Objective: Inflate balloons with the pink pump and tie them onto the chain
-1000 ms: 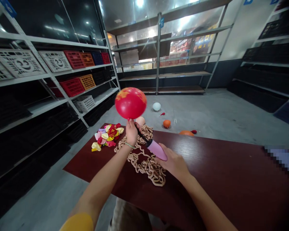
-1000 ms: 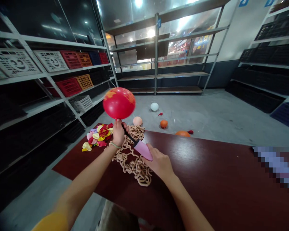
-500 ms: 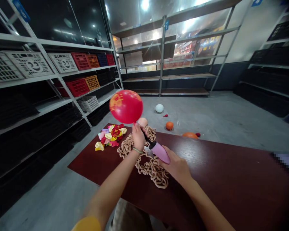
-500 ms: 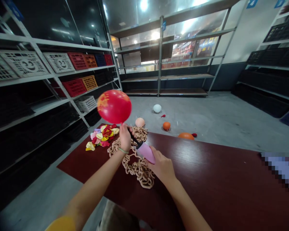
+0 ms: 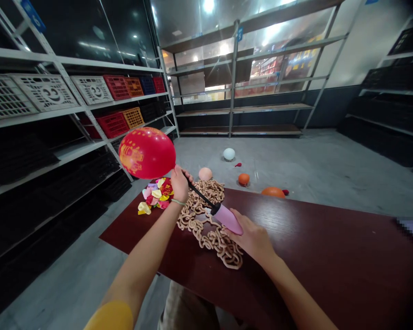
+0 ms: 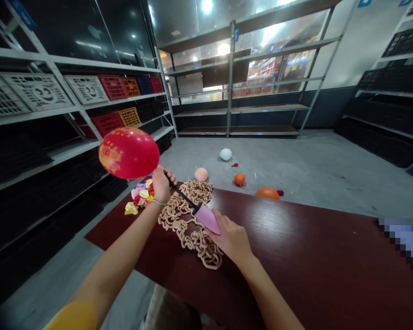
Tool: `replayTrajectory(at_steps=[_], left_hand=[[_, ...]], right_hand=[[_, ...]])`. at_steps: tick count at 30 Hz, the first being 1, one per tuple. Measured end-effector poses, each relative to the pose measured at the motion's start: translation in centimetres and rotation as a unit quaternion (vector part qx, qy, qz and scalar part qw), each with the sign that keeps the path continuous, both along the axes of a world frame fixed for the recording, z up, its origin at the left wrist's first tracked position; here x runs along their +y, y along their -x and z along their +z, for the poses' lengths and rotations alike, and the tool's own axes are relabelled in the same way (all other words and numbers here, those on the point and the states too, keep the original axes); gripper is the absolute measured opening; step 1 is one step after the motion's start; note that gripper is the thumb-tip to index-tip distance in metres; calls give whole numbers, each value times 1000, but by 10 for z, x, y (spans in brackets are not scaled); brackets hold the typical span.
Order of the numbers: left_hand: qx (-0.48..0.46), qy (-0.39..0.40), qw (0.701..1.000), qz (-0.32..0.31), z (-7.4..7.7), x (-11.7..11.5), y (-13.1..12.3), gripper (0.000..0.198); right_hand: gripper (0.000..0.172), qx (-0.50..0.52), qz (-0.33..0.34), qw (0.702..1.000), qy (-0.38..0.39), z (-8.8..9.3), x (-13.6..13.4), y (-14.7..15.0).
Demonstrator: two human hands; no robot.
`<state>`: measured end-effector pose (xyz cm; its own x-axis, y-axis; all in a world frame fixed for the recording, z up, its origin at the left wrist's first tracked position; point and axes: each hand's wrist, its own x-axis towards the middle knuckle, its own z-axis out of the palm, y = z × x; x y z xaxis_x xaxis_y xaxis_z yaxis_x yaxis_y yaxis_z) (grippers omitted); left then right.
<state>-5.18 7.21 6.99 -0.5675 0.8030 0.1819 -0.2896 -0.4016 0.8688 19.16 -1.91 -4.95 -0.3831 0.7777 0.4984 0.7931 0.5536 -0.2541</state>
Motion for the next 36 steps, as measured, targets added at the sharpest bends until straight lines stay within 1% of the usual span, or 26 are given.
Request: replayTrajectory(at_steps=[1, 3, 7, 9, 11, 13, 16, 19, 21, 22, 24, 26, 29, 31, 33, 34, 36], left_hand=[[-10, 6, 1000, 6, -4, -2, -6, 32], [-29, 16, 999, 4, -16, -10, -27, 33], [-43, 15, 998, -45, -48, -29, -72, 33], [-50, 22, 997, -55, -58, -33, -81, 33], [-42, 31, 997, -61, -61, -32, -76, 33], [-18, 26, 998, -63, -56, -26, -60, 33], [14, 2, 999, -44, -37, -12, -26, 30], [-2, 4, 1000, -10, -17, -1, 5, 25], [-19, 18, 1000, 15, -11, 2, 15, 25], [-24, 25, 999, 23, -11, 2, 16, 27], [-26, 38, 999, 28, -19, -1, 9, 31], [-23, 46, 999, 16, -34, -7, -8, 33], [-16, 50, 998, -21, -61, -20, -41, 32], [-27, 57, 998, -31, -74, -28, -57, 31], [-35, 63, 996, -45, -79, -32, -64, 30], [-32, 63, 996, -51, -78, -32, -63, 30], [-12, 52, 997, -58, -73, -28, -54, 31]], right_hand=[[55, -5, -6, 1000, -2, -1, 0, 0], [54, -11, -22, 1000, -5, -2, 1, -1], [55, -16, -42, 999, -7, -3, 2, -4], [56, -21, -31, 999, -6, -3, 2, -4], [57, -21, -20, 1000, -1, -3, 2, -3], [60, -16, -17, 1000, 8, -3, 1, 0], [60, -8, -5, 1000, 18, -2, 1, 1], [57, -8, 12, 1000, 14, -2, 2, -1], [56, -15, 16, 1000, 8, -1, 3, -3], [56, -21, 15, 1000, 5, -1, 3, -3], [55, -32, 3, 999, -4, -1, 3, -3], [54, -44, -5, 999, -12, -1, 3, -3], [55, -57, -7, 998, -17, -2, 3, -3], [55, -58, -2, 998, -14, -3, 3, -3], [55, -51, 2, 999, -11, -4, 2, -3], [56, -45, 1, 999, -10, -4, 2, -2], [56, -34, 1, 999, -8, -5, 2, -2]])
